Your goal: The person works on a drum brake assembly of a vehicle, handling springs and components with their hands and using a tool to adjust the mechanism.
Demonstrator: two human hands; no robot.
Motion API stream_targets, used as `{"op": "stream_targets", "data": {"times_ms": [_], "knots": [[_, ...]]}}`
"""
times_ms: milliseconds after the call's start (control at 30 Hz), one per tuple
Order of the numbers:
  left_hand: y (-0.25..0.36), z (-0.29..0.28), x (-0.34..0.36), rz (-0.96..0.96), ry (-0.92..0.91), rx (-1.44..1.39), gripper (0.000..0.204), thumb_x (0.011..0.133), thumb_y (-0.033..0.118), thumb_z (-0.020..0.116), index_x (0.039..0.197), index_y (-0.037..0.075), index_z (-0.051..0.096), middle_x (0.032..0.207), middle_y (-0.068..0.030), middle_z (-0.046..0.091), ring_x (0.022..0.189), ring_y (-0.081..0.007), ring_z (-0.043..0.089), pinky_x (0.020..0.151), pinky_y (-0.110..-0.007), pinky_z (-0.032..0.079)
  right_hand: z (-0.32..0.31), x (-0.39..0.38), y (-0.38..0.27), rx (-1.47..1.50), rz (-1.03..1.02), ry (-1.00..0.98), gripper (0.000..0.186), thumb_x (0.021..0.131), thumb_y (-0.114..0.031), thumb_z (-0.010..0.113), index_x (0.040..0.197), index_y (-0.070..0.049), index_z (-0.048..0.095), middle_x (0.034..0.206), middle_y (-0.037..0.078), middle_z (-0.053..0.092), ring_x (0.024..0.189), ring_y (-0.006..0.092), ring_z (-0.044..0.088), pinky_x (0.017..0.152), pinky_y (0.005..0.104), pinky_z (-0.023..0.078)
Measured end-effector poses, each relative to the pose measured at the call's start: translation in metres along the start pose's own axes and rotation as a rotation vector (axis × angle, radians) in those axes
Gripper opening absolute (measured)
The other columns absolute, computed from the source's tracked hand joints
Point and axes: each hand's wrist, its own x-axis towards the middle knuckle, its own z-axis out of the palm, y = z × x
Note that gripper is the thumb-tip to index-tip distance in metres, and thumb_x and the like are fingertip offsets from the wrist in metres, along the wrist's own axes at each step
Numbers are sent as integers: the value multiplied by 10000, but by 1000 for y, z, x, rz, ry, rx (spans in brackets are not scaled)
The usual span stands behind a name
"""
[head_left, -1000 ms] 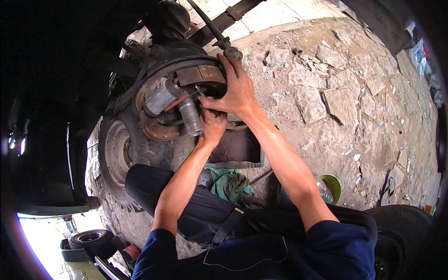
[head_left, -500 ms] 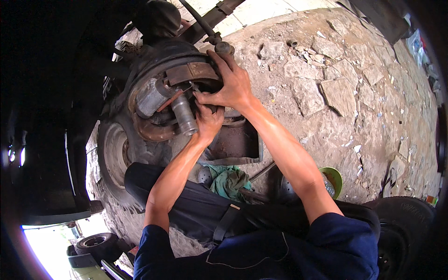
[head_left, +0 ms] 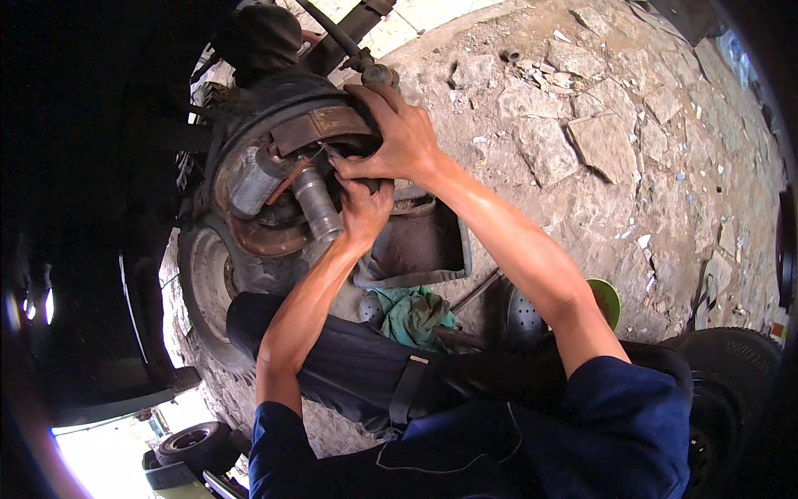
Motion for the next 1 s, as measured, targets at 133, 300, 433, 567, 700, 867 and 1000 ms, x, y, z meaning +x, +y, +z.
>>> {"op": "stream_targets", "data": {"times_ms": [133, 300, 433, 567, 700, 867, 1000], "knots": [[8, -3, 5, -138, -99, -47, 703, 800, -19, 678, 1302, -61, 188, 1119, -238, 472, 1034, -358, 508, 909, -461, 397, 0, 0, 4, 7, -18, 1, 1000, 500, -587, 819, 1320, -102, 518, 1246, 238, 565, 983, 393, 653, 841, 452, 543], [-9, -8, -5, -86, -133, 74, 700, 797, -2, 683, 1303, -85, 205, 1141, -270, 488, 1034, -375, 529, 901, -475, 411, -1, 3, -2, -41, -35, 14, 996, 495, -603, 817, 1297, -85, 533, 1231, 230, 577, 979, 383, 656, 829, 439, 548], [-11, -5, -7, -30, -66, 129, 661, 800, 26, 690, 1283, -95, 255, 1125, -276, 509, 1004, -386, 548, 884, -480, 425, -3, 3, 2, -46, -49, 27, 1001, 491, -599, 820, 1291, -69, 533, 1222, 231, 581, 959, 378, 662, 809, 430, 553], [-5, -10, 4, 91, -22, 153, 661, 802, 42, 695, 1281, -92, 259, 1122, -280, 510, 1009, -386, 551, 878, -479, 428, -3, 6, 0, -39, -64, 38, 980, 503, -596, 814, 1277, -61, 541, 1197, 228, 592, 927, 365, 673, 779, 419, 560], [0, -16, 8, 59, -54, 154, 686, 794, 38, 698, 1285, -92, 237, 1124, -282, 506, 1017, -379, 549, 879, -472, 430, -2, 6, -3, -54, -43, 7, 946, 521, -586, 807, 1263, -58, 551, 1169, 213, 607, 907, 360, 675, 759, 418, 563], [5, -18, 10, -195, -162, 112, 681, 790, 38, 695, 1276, -98, 238, 1105, -282, 529, 1011, -380, 573, 877, -466, 439, 0, 4, -5, -55, -23, 26, 923, 549, -555, 801, 1289, -74, 529, 1193, 198, 593, 917, 380, 663, 767, 438, 555], [29, -23, 16, -424, -183, 168, 646, 795, 43, 691, 1250, -95, 253, 1050, -284, 588, 974, -429, 613, 829, -466, 467, -7, 0, -13, 4, 88, -54, 919, 594, -512, 802, 1350, -106, 474, 1286, 202, 529, 1011, 399, 623, 835, 464, 529]]}}
